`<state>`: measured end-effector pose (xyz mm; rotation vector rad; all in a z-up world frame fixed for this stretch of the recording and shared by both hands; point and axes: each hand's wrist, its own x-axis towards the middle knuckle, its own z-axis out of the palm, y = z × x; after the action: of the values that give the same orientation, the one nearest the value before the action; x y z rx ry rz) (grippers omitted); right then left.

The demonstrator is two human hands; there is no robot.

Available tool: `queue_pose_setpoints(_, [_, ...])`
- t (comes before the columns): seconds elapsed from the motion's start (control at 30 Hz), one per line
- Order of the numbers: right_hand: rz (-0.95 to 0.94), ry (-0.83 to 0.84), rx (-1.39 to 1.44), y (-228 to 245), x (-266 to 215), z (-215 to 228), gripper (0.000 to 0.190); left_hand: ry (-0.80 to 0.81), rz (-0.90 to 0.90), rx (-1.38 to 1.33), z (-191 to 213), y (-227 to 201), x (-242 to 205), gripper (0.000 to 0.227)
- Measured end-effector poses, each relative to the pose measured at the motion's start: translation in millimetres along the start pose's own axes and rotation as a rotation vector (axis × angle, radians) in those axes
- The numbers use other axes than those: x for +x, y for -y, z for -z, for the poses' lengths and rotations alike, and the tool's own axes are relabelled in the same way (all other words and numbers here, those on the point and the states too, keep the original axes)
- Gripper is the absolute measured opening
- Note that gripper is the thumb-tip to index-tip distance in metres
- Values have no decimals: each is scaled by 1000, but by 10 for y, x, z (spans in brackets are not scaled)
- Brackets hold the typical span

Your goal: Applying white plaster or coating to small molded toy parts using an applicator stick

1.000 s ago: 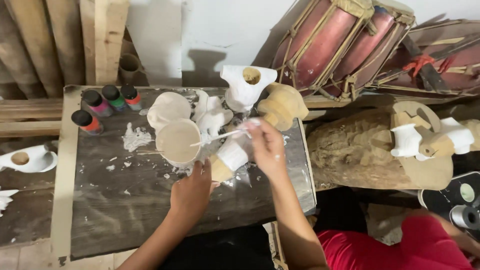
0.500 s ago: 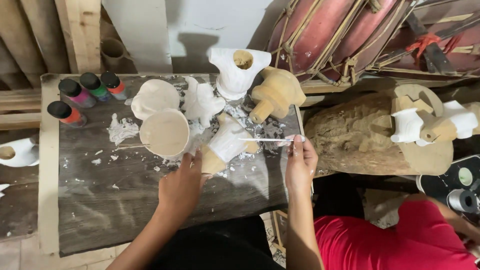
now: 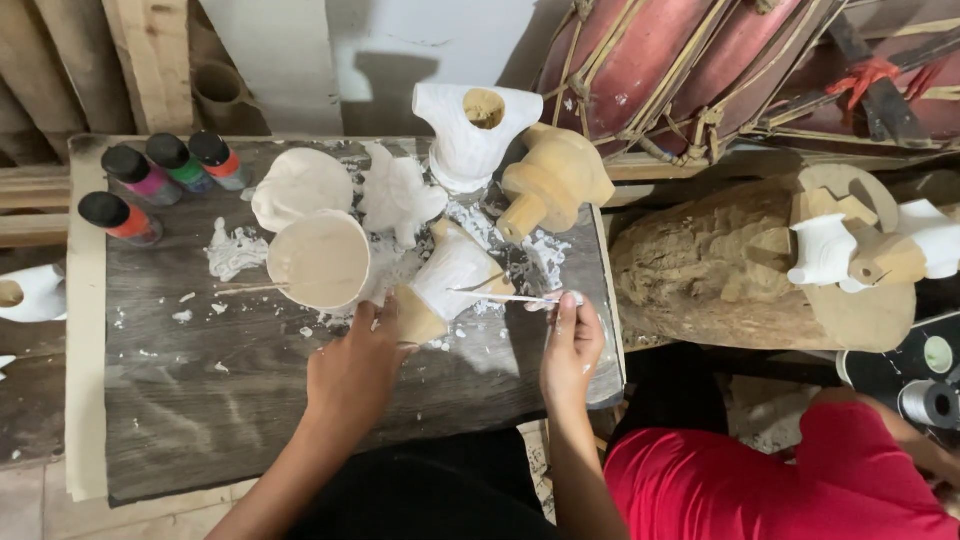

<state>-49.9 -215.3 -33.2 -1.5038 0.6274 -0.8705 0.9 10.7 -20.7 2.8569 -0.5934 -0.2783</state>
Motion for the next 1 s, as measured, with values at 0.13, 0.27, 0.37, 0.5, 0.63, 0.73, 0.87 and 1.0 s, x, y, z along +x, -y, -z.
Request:
queue_pose_setpoints(0.13, [-15, -37, 93, -364, 55, 136, 19, -2, 9, 15, 36, -16, -3, 65])
queue_pose_setpoints(0.27, [-7, -106, 123, -690, 233, 269, 21, -63, -11, 69, 71, -46, -22, 63])
queue_pose_setpoints(0.37, [39, -110, 109, -563, 222, 197, 23, -27, 5, 34, 74, -51, -23, 65])
queue_pose_setpoints(0.5, [58, -98, 102, -504, 58, 181, 23, -29, 12, 24, 16, -34, -15, 66])
queue_pose_setpoints(0.63, [140, -46, -69, -284, -101, 186, 23, -59, 15, 5, -24, -30, -22, 68])
queue_pose_setpoints(0.73, [181, -48, -125, -133, -85, 126, 23, -37, 19, -19, -20, -12, -7, 68])
queue_pose_setpoints(0.87, [234, -121, -155, -325, 119, 270, 23, 16, 34, -49, -19, 3, 0, 66])
queue_pose_setpoints(1.0, [222, -114, -134, -283, 109, 166, 25, 9, 26, -33, 23, -11, -15, 66])
